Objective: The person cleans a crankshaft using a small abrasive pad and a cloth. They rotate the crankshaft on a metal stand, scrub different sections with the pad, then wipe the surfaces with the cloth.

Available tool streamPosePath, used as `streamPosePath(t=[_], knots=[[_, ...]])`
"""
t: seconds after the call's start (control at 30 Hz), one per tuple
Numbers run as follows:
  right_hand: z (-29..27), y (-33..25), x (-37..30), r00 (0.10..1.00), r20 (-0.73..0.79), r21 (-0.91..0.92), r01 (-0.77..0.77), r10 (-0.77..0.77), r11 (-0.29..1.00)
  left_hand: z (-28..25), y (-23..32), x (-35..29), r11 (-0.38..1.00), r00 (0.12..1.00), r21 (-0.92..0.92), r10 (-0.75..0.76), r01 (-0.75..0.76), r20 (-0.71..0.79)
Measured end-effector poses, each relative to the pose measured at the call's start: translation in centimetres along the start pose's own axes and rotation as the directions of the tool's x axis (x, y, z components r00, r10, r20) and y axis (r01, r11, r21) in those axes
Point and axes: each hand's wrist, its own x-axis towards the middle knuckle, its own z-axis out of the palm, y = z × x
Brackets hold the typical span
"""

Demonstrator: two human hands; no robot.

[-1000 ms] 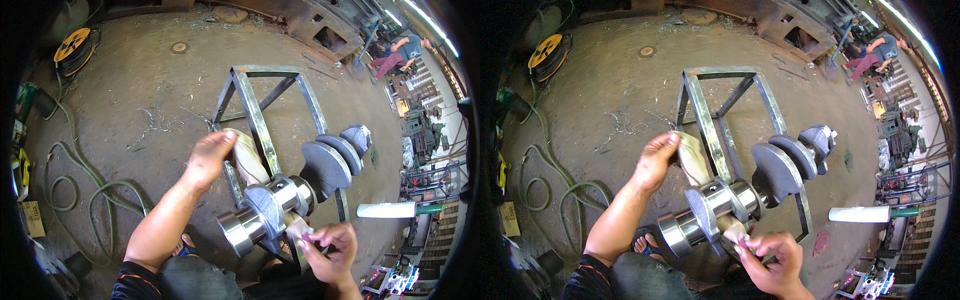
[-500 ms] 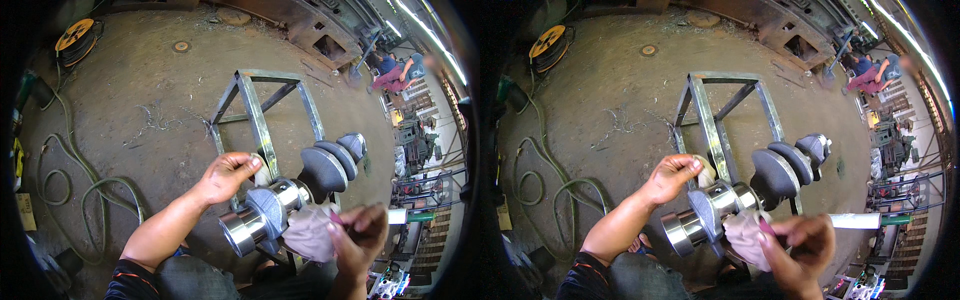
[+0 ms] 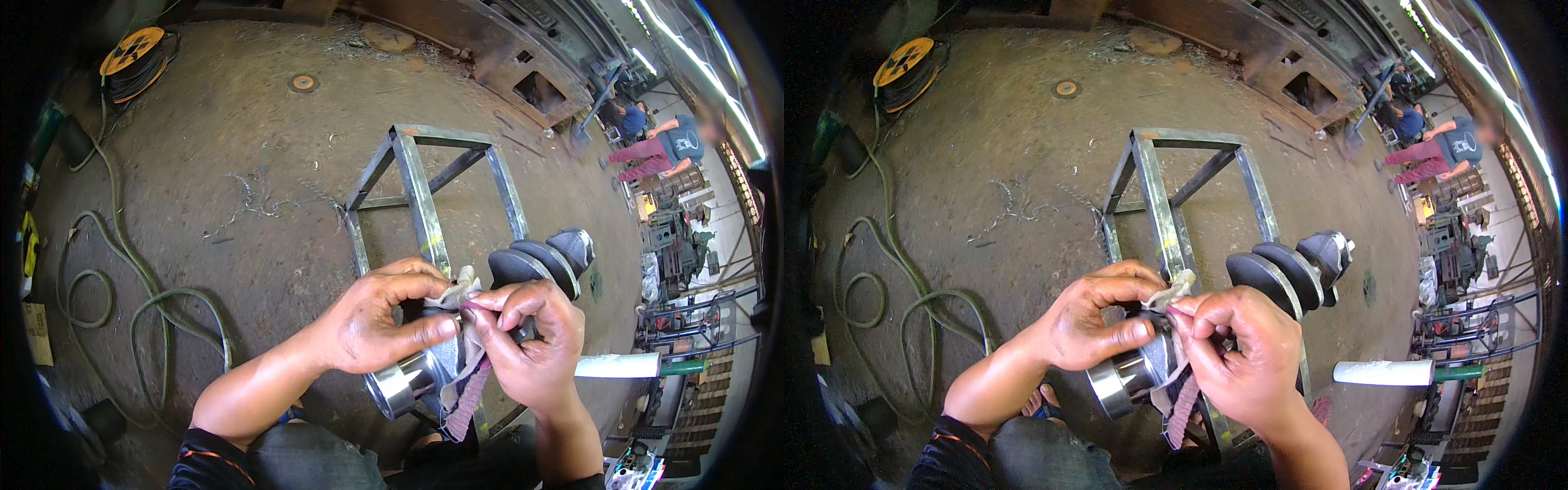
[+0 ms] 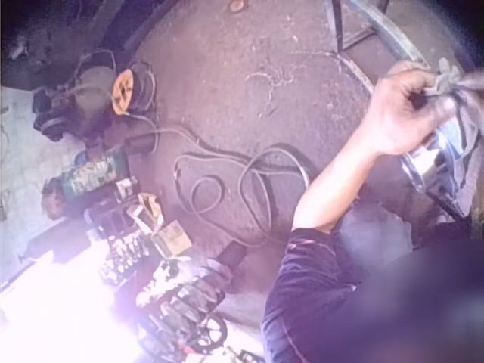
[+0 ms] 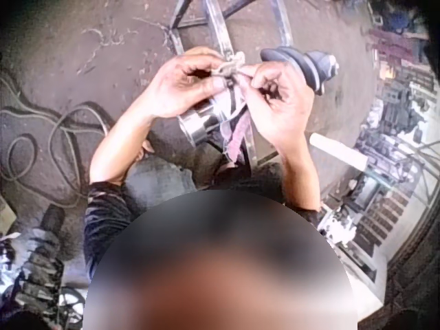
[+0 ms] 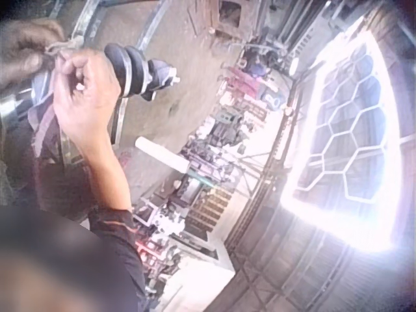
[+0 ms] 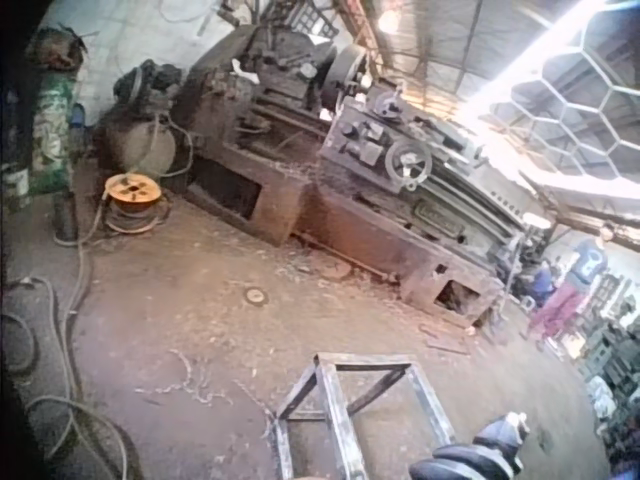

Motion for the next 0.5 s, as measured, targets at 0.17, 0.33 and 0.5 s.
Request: streamPosePath(t=[0.17, 0.33, 0.5], knots=[[-2.1, -0.3, -0.5, 0.977, -0.102, -0.135, 0.174, -0.189, 0.975, 0.1, 0.2, -0.4, 0.992, 0.991, -0.039, -0.119, 0.117, -0.055], [-6.3, -2.4, -3.4, 0.924, -0.371, -0.069, 0.074, -0.094, 0.995, -0.1, 0.5, -0.4, 0.975, 0.975, -0.029, -0.222, 0.222, -0.022], [-8.8, -3.8, -5.5, 0.888, -0.459, 0.047, -0.003, 0.024, 0.999, -0.6, 1.1, 0.0, 0.967, 0.967, -0.066, -0.243, 0.248, 0.07]])
